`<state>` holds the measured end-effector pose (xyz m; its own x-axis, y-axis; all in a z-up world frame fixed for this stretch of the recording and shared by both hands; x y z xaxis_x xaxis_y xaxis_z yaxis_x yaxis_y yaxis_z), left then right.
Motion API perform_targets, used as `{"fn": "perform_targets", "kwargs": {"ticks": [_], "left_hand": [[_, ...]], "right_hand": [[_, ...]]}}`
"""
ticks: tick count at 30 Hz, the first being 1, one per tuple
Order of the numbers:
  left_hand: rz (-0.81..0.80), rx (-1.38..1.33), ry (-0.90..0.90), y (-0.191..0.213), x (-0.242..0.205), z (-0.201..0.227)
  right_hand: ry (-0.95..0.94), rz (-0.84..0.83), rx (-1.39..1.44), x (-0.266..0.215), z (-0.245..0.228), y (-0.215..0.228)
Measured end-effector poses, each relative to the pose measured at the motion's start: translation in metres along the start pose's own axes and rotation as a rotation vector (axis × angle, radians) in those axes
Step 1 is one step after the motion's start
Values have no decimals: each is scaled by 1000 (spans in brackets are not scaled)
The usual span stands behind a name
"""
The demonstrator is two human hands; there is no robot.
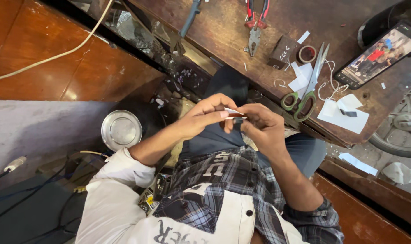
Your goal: The person wraps copper wire around a white rectangular core, then uses scissors to trim a piece of white paper. They place the trimmed paper onto the wound coil and continue wrapping the wire around it.
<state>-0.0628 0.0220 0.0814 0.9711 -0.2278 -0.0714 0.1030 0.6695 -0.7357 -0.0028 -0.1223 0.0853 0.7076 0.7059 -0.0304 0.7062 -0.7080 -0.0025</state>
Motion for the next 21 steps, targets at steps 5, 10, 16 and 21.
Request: {"fn": "perform_targets", "kwargs": {"ticks": [5, 10, 16, 21], "left_hand": [[38, -253, 50, 2, -1, -19], [85, -333, 77, 9, 2, -37], [92, -437, 145, 13, -1, -54], [139, -350, 112, 14, -2, -57]], "right_hand": [[-171, 27, 99, -11, 14, 4], [-274, 17, 175, -20, 24, 3], [-289, 80, 229, -32, 45, 1], [-280, 159, 299, -39, 59, -1]]}}
Point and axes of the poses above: each hand's wrist, its own x-axis towards the middle knuckle, its own y-axis out of the back of the hand, z = x × y, the point moved 8 cm from there along x, towards the middle knuckle, and after that the axes turned 15 degrees about -x, right-handed, at the moved point
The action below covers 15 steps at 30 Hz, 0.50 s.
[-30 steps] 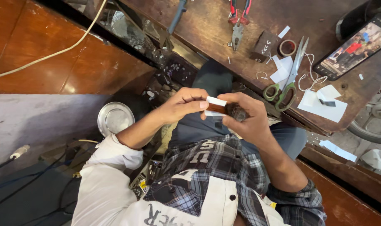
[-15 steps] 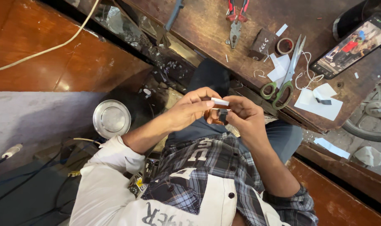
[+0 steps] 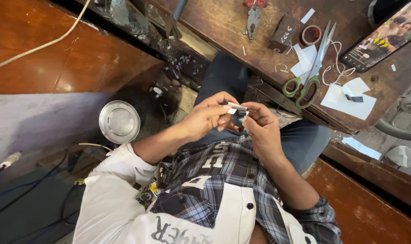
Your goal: The person wraps copper wire around a white rectangular core, then uses scissors to trim a piece of white paper. They place the trimmed paper onto the wound coil and continue wrapping the wire around it.
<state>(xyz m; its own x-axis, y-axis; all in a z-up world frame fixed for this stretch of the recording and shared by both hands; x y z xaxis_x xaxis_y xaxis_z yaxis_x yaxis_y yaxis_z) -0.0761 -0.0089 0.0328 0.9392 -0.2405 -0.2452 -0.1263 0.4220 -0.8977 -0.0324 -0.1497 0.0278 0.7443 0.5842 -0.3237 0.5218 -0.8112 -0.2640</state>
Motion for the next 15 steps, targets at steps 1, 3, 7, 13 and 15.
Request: {"fn": "perform_targets", "kwargs": {"ticks": [1, 3, 7, 13, 15], "left_hand": [[8, 37, -22, -1, 0, -1], [26, 155, -93, -3, -2, 1], [-12, 130, -120, -12, -6, 0], [1, 219, -47, -20, -17, 11], [-90, 187, 41, -34, -24, 11]], "right_hand": [[18, 9, -9, -1, 0, 0], [56, 27, -28, -2, -3, -1], [26, -62, 31, -2, -14, -11], [-255, -361, 314, -11, -27, -29], [-341, -362, 242, -19, -24, -29]]}}
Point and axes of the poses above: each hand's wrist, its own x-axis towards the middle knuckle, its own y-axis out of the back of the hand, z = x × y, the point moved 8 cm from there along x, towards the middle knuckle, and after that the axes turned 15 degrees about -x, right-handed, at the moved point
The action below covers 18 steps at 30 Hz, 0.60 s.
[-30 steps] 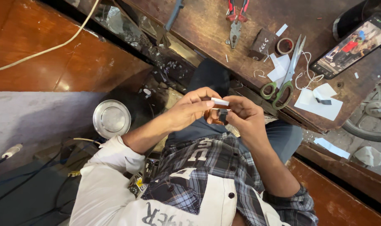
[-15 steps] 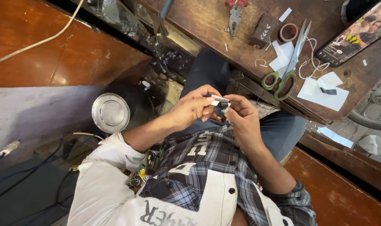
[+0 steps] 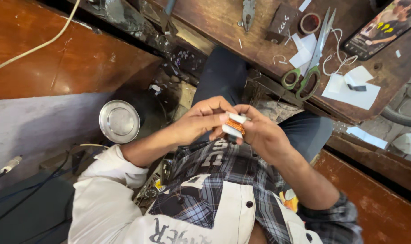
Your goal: The person wraps copper wire around a white rectangular core, then uses scissors to trim a piece of white paper. They place the trimmed paper onto the wound coil and continue wrapping the wire around it.
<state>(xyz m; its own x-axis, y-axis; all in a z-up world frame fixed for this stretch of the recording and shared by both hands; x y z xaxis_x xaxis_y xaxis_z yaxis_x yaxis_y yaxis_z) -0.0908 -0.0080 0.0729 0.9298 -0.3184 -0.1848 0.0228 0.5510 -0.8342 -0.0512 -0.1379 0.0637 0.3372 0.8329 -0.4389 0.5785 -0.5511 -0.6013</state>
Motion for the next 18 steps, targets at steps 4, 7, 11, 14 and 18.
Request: {"fn": "perform_targets", "kwargs": {"ticks": [4, 7, 11, 14, 18], "left_hand": [[-140, -59, 64, -33, -14, 12], [-181, -9, 134, -57, -25, 17], [-337, 355, 51, -88, -41, 30], [-363, 534, 49, -97, -45, 32], [-301, 493, 17, -96, -25, 41]], "right_hand": [[-27, -56, -103, -23, 3, -14], [-5, -148, -166, -43, -4, -27], [0, -260, -284, -70, -15, -47], [-12, -285, -378, -79, -17, -61], [84, -288, -501, -66, -39, -53]]}}
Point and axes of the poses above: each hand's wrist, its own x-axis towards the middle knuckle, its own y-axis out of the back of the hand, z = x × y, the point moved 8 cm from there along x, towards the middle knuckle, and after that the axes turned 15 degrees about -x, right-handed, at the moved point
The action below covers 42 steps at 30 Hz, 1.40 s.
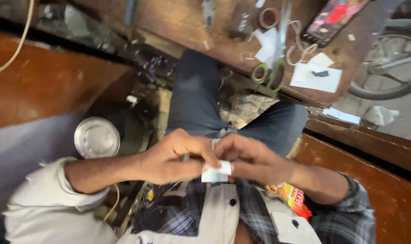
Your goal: The person wraps copper wire around a white rectangular core, then uses scissors to trim a piece of white paper. They place the trimmed paper onto the wound coil and continue wrapping the wire around it.
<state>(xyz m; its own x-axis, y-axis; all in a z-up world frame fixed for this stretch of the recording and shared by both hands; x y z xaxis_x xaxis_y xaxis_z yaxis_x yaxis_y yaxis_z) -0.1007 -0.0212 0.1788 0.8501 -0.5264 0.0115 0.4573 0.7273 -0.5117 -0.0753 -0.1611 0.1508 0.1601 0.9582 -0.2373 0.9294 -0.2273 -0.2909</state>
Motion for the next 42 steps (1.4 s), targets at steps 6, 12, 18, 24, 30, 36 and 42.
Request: {"fn": "perform_targets", "kwargs": {"ticks": [6, 12, 18, 24, 30, 36, 42], "left_hand": [[250, -581, -29, 42, 25, -44], [289, -569, -141, 62, 34, -60], [327, -335, -95, 59, 36, -65], [280, -140, -173, 49, 33, -60], [411, -59, -182, 56, 35, -69], [543, 49, -229, 61, 32, -77], [591, 81, -247, 67, 29, -87]], "right_hand": [[259, 218, -73, 2, -11, 49], [236, 659, -385, -1, 4, 60], [198, 810, -319, 0, 31, 70], [179, 893, -141, 0, 66, 81], [242, 898, -38, 6, 87, 78], [312, 979, -258, 3, 79, 74], [248, 1013, -344, 8, 69, 77]]}}
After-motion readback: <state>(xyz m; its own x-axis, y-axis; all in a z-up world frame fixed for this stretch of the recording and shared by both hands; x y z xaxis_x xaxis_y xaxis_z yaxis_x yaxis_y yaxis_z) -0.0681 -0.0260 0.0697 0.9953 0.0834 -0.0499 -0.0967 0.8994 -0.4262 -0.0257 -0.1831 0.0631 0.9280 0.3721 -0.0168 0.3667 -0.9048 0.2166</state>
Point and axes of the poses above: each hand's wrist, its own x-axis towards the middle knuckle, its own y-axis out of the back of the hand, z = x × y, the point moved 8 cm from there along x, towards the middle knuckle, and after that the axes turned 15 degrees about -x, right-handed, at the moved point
